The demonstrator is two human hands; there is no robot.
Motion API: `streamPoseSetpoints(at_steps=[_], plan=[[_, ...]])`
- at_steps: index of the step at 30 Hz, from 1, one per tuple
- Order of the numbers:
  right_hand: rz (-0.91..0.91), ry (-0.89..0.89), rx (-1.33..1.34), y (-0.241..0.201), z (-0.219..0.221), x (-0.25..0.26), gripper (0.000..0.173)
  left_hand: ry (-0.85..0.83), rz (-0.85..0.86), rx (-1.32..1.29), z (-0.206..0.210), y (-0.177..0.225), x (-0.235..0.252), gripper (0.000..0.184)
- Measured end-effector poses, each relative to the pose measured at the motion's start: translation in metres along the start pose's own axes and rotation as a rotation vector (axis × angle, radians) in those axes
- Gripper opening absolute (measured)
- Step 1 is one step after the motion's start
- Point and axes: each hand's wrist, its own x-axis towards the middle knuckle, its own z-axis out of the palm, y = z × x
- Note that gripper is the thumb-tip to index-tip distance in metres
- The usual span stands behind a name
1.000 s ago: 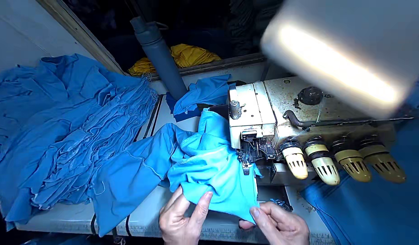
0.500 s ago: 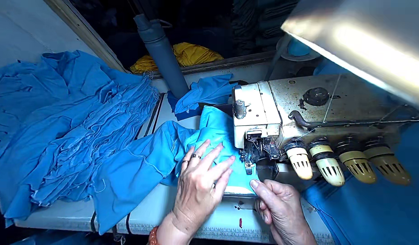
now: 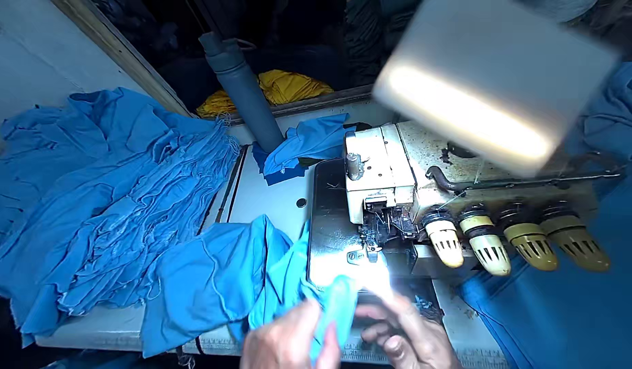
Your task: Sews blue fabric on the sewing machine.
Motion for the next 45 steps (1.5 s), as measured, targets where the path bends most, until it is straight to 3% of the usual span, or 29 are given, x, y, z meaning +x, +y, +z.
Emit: streamPoseSetpoints(at_steps=[3,8,11,13,16,18,22,31,34,37,38,40,43,45], plan=[[-0.015,0.053,-0.242,0.007,-0.002,-0.005,0.023,-0.148,0.122,-0.165,0.017,0.016,-0.013,0.031],[0.147,0.309,-0.560,0.020,-0.034,-0.023,0.021,0.009,0.310,-0.185,0.068,0.031,-0.002,0.014],[0.133,0.317,-0.449,0.009,-0.045,-0.030,0.022,0.073,0.345,-0.226,0.069,0.045,0.006,0.013],[0.061,0.309,-0.199,-0.003,-0.045,-0.032,0.019,0.117,0.327,-0.349,0.060,0.050,0.007,0.013],[0.041,0.295,0.270,-0.012,-0.033,-0.034,0.033,0.144,0.214,-0.627,0.035,0.052,0.008,0.010],[0.070,0.312,0.418,-0.013,-0.022,-0.036,0.035,0.091,0.072,-0.832,0.018,0.049,0.007,0.010],[0.115,0.262,0.408,-0.020,-0.007,-0.036,0.029,0.013,-0.049,-0.987,0.009,0.041,-0.003,0.014],[0.085,0.333,0.237,-0.029,-0.004,-0.034,0.017,0.000,-0.037,-1.018,0.005,0.033,-0.016,0.012],[0.128,0.336,0.346,-0.029,-0.012,-0.036,0.023,-0.004,-0.189,-1.132,0.000,0.028,-0.019,0.016],[0.399,0.319,0.574,-0.043,-0.022,-0.036,0.025,0.029,-0.529,-1.393,-0.008,0.029,-0.014,0.026],[0.472,0.298,0.630,-0.047,-0.023,-0.036,0.024,0.041,-0.565,-1.431,-0.009,0.030,-0.013,0.028],[0.443,0.292,0.592,-0.051,-0.018,-0.035,0.022,0.103,-0.394,-1.287,-0.006,0.035,-0.015,0.025],[0.132,0.198,0.242,-0.045,-0.009,-0.035,0.020,0.267,0.080,-0.850,-0.005,0.046,-0.020,0.015],[-0.029,0.208,-0.038,-0.037,0.003,-0.026,0.020,0.245,0.291,-0.739,-0.012,0.062,-0.026,0.019]])
